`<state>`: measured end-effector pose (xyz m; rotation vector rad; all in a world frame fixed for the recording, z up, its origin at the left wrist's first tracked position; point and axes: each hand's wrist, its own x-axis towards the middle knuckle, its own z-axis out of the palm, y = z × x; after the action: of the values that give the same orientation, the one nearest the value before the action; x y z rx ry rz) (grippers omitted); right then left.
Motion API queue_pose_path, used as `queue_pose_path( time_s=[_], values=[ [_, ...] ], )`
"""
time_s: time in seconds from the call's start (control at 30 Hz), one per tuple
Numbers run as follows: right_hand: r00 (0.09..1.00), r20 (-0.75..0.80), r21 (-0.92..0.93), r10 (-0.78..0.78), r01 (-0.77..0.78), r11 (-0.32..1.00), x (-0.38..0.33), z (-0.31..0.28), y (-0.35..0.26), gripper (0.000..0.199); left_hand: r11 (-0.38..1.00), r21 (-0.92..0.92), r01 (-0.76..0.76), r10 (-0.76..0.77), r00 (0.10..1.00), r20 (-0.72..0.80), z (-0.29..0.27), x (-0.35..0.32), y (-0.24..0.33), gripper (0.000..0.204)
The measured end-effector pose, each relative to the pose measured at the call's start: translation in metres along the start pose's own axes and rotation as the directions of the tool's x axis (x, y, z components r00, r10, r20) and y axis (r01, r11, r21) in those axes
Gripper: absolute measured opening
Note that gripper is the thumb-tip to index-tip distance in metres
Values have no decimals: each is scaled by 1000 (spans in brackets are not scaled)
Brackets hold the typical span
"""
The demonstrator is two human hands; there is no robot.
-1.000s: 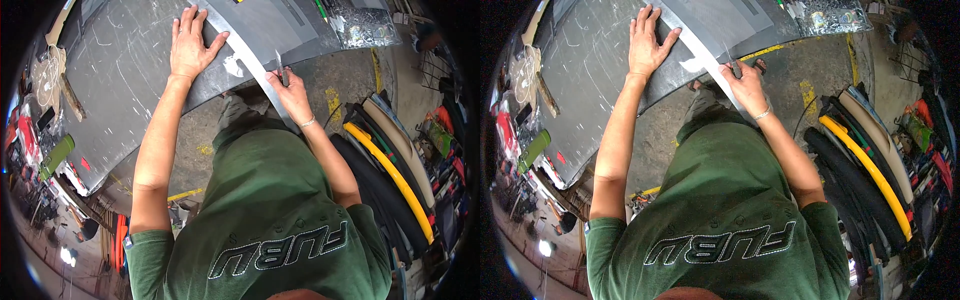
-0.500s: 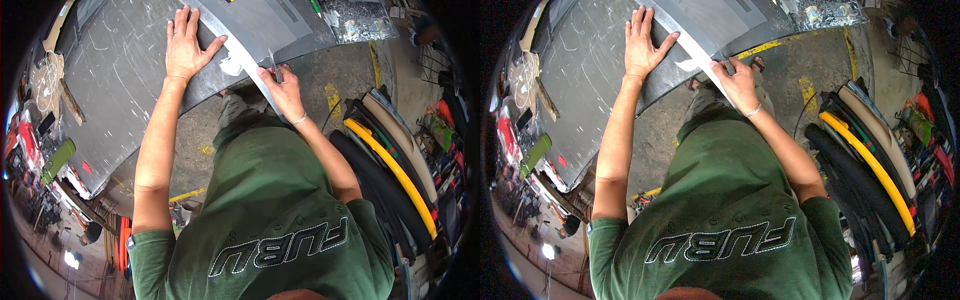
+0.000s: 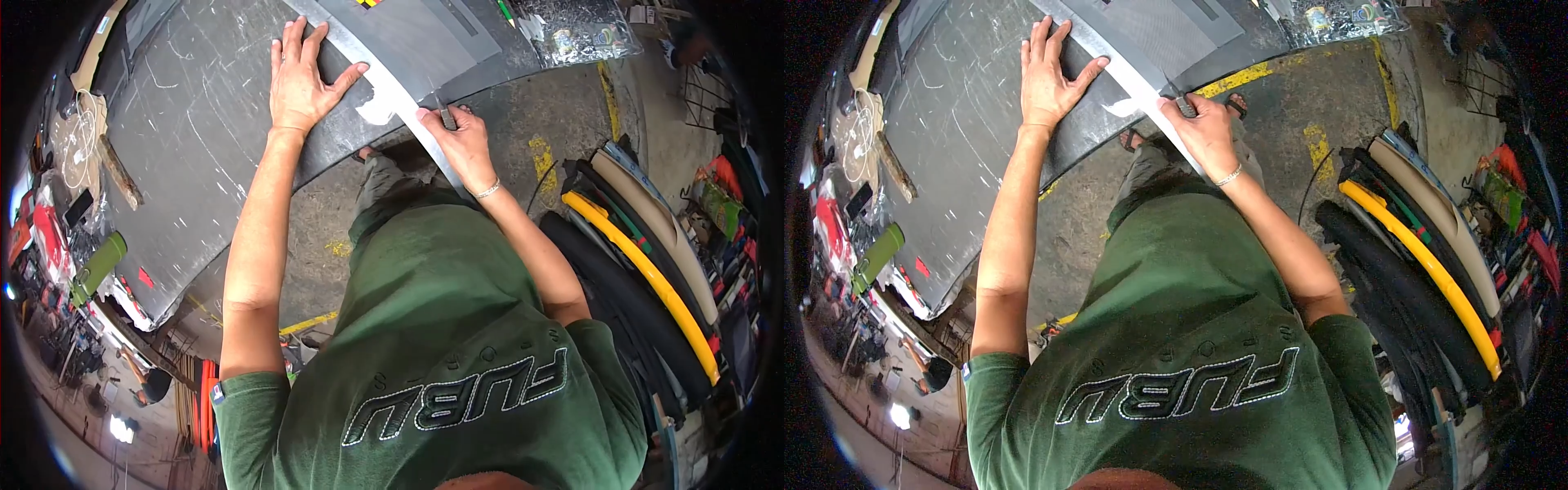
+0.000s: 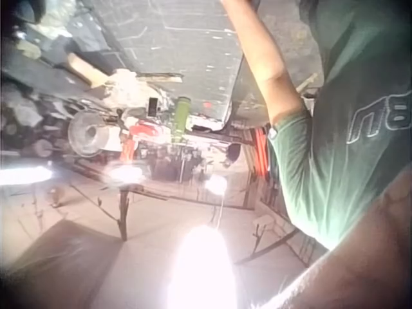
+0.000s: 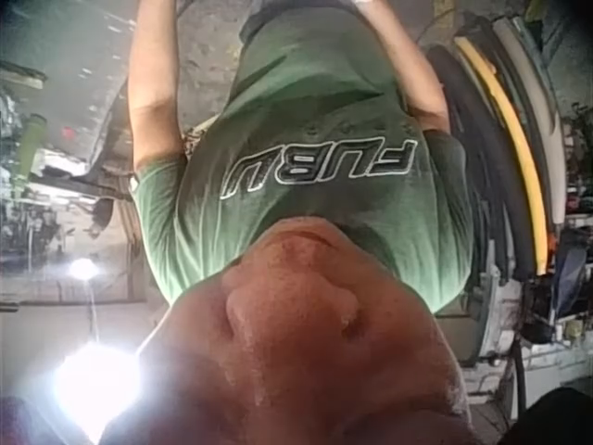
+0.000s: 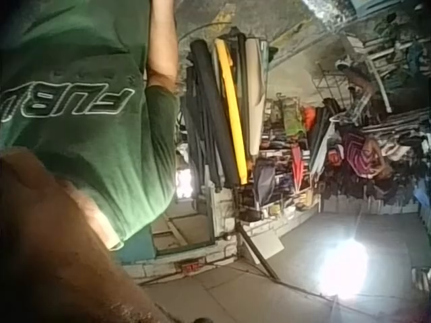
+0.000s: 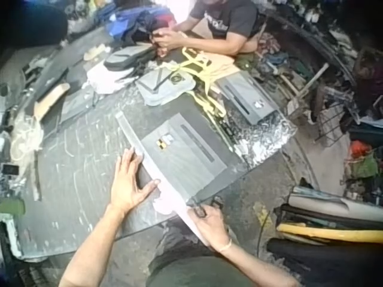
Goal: Cutting a piece of grey synthetic material using a utility knife and a metal ruler on a workbench.
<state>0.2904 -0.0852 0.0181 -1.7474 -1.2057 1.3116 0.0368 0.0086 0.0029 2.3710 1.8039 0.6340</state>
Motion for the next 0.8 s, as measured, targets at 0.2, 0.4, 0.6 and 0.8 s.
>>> queue_pose_path(
  time_s=[0.2,0.4,0.6,0.8],
  values=[
    [997,-19,19,78,-78,997,1,2,1,28,1000,21,-2,2,1000,5,0,0,0,101],
    [999,-9,38,54,-53,998,4,1,5,30,1000,26,-1,0,1000,17,-1,-1,1,100],
    [1000,-11,25,0,0,1000,6,2,9,30,1000,12,10,-10,1000,18,-2,0,1,101],
    [1000,7,-24,-1,1,1000,9,1,15,35,1000,15,9,-9,1000,8,-1,0,2,102]
  ],
)
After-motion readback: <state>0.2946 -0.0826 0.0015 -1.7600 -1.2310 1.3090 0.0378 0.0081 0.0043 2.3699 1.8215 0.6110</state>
